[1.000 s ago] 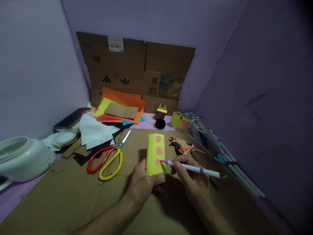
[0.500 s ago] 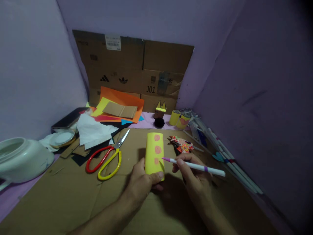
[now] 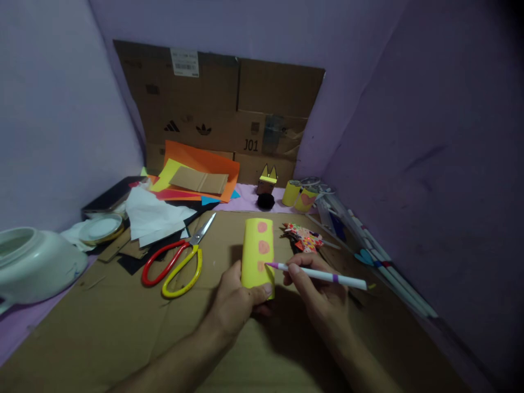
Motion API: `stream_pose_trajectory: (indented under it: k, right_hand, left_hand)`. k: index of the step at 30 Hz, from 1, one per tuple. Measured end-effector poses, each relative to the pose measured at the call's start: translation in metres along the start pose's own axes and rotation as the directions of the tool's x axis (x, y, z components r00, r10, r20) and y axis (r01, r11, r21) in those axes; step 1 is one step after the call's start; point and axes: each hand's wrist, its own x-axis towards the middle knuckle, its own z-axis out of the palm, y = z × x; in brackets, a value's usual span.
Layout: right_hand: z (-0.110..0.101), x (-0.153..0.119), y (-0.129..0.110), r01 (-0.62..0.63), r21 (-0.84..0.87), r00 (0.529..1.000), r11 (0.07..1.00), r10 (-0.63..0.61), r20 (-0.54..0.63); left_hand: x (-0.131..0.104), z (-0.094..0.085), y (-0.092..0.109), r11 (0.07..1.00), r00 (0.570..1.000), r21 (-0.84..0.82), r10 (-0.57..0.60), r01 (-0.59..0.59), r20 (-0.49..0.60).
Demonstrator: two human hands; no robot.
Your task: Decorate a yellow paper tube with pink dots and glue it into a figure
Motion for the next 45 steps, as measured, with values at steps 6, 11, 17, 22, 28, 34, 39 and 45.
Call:
stream_pose_trajectory:
  k: [6, 11, 17, 22, 28, 34, 39, 45]
  right_hand:
    - [0.0018, 0.0011, -0.0050, 0.025, 0.049, 1.000, 0.998, -0.025, 0.000]
    - [0.0011, -0.0004, -0.0047, 0.055, 0.069, 0.998, 0.996, -0.057, 0.028]
    - [0.0042, -0.0013, -0.0069, 0.069, 0.026, 0.998, 0.997, -0.069, -0.010]
    - [0.0044, 0.0008, -0.0079, 0.029, 0.015, 1.000, 0.999, -0.029, 0.003]
    - [0.0022, 0.0022, -0.0085, -0.016, 0.014, 1.000, 1.000, 0.016, -0.017]
    - [0.0007, 0.0010, -0.0052, -0.050, 0.003, 0.999, 0.999, 0.050, -0.003]
    - [-0.0004, 0.0005, -0.0088, -0.064, 0.027, 0.998, 0.998, 0.065, -0.024]
    - [-0.0005, 0.0020, -0.0090, -0.069, 0.044, 0.997, 0.997, 0.070, -0.038]
  left_hand:
    - [0.0011, -0.0002, -0.0002, 1.000, 1.000, 0.011, -0.024, 0.024, 0.002]
    - [0.0007, 0.0002, 0.0009, 0.999, 1.000, 0.036, -0.015, 0.015, -0.001]
    - [-0.0002, 0.0009, 0.0011, 0.999, 1.000, 0.035, 0.009, -0.009, -0.001]
    - [0.0015, 0.0010, -0.0004, 0.999, 1.000, 0.035, -0.002, 0.002, -0.006]
    - [-0.0012, 0.0010, 0.0005, 1.000, 1.000, 0.027, 0.006, -0.006, 0.001]
    - [-0.0021, 0.0006, 0.0003, 1.000, 1.000, -0.003, 0.009, -0.009, 0.004]
    - [-0.0018, 0.0010, 0.0006, 1.000, 1.000, -0.016, 0.008, -0.008, -0.005]
    - [-0.0012, 0.0002, 0.0003, 1.000, 1.000, 0.000, 0.010, -0.010, -0.001]
